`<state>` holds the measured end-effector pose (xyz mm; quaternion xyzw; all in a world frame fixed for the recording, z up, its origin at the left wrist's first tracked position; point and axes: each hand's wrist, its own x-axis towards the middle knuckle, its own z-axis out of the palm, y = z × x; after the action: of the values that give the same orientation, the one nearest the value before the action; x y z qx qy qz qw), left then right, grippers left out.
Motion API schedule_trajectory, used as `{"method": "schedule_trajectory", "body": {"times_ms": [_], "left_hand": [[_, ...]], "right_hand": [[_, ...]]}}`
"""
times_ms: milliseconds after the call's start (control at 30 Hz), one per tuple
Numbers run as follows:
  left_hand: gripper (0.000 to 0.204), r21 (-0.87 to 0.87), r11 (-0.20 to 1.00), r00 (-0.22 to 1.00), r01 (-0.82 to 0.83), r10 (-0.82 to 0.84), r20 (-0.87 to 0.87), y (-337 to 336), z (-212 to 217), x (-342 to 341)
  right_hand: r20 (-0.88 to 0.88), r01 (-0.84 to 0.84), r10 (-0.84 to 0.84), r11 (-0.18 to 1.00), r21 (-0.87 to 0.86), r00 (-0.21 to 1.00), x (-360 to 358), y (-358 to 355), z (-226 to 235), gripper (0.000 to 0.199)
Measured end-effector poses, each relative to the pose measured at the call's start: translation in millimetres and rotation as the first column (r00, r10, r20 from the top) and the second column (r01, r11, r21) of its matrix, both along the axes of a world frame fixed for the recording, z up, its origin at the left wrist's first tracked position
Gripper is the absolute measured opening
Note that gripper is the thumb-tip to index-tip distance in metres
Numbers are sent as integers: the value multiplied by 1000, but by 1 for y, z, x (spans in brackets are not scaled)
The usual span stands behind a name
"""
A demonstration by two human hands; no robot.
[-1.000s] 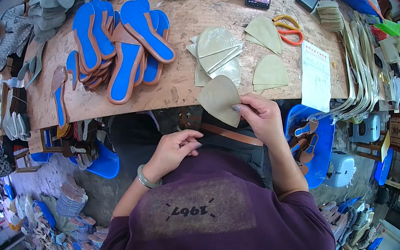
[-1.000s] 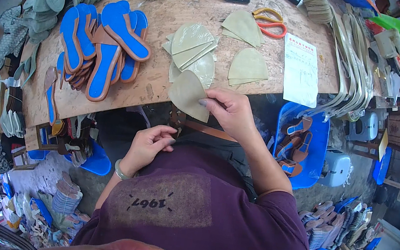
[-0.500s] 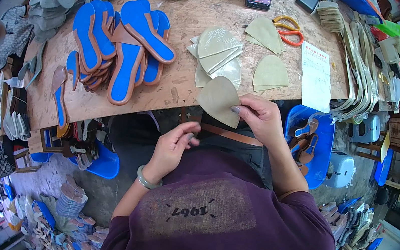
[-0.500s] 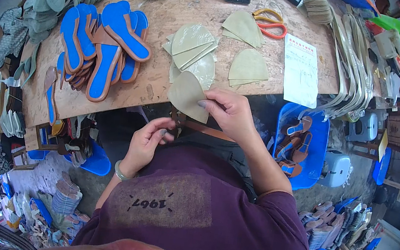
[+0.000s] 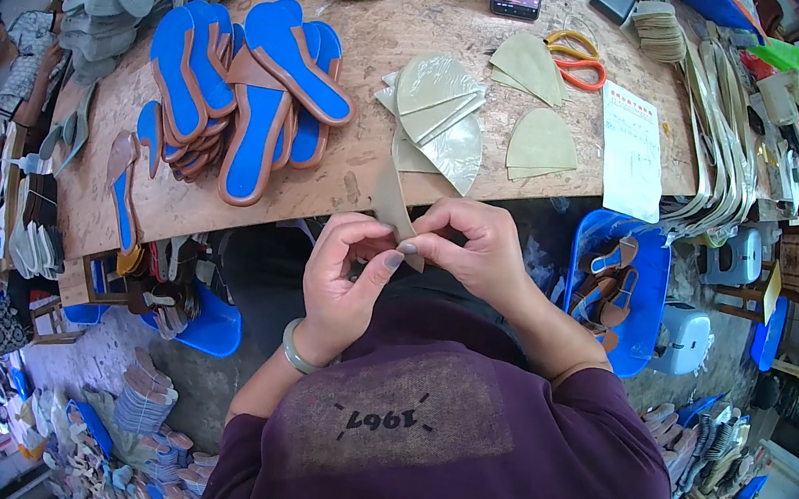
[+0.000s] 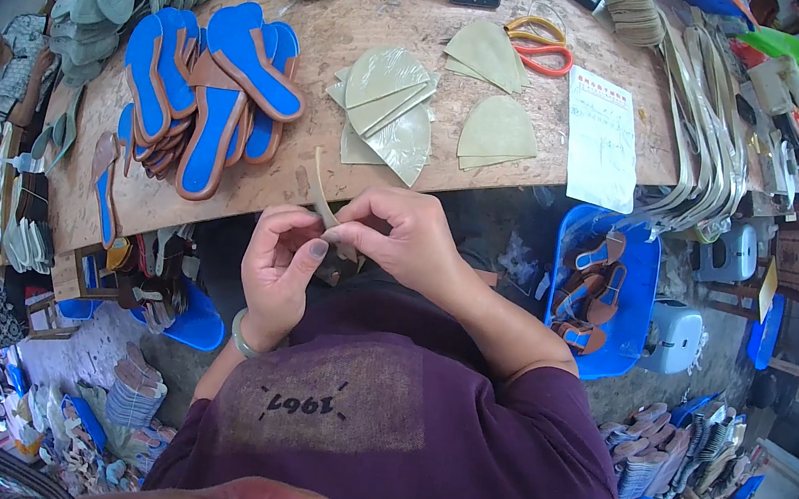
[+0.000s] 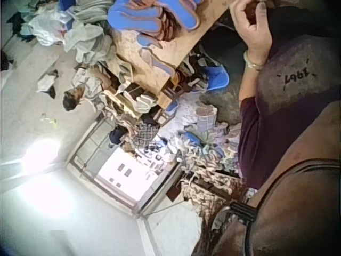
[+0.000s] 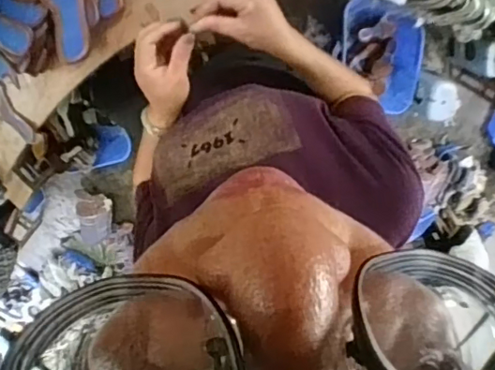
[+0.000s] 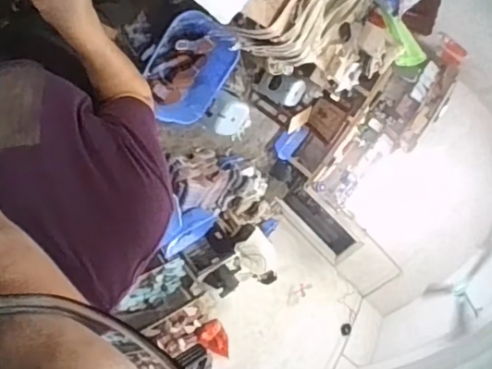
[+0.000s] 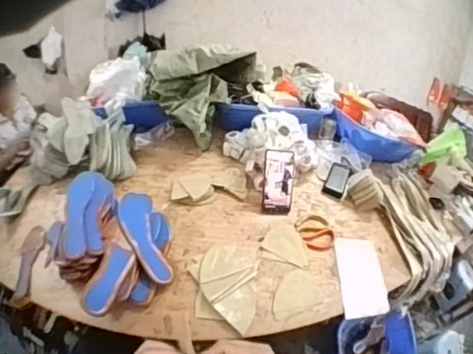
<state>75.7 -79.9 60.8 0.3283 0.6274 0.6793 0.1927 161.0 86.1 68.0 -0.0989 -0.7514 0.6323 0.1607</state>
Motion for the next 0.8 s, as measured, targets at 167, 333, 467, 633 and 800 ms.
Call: {"method": "schedule_trajectory", "body": {"times_ms": [167, 333, 467, 633, 800], "left_hand": [[25, 118, 989, 981, 95, -113, 160, -1, -3, 0], [26, 35, 999, 986, 37, -42, 159, -3, -3, 1], [22, -75, 997, 983, -20, 6, -185, 0, -4, -2], [21, -111, 988, 919, -108, 57, -391, 2, -2, -4], [21, -132, 976, 874, -171, 89, -477, 2, -3, -6]], "right_hand": [[-57, -159, 151, 843, -513, 987, -2, -1, -5, 9], [-24, -149, 161, 830, -537, 987, -2, -1, -3, 8], [42, -73, 93, 933, -354, 995, -2, -1, 0, 10], [-36, 12, -12, 1000, 17, 999, -3, -6, -2, 11], [-109, 72, -53, 981, 180, 993, -7, -12, -6, 11]]}}
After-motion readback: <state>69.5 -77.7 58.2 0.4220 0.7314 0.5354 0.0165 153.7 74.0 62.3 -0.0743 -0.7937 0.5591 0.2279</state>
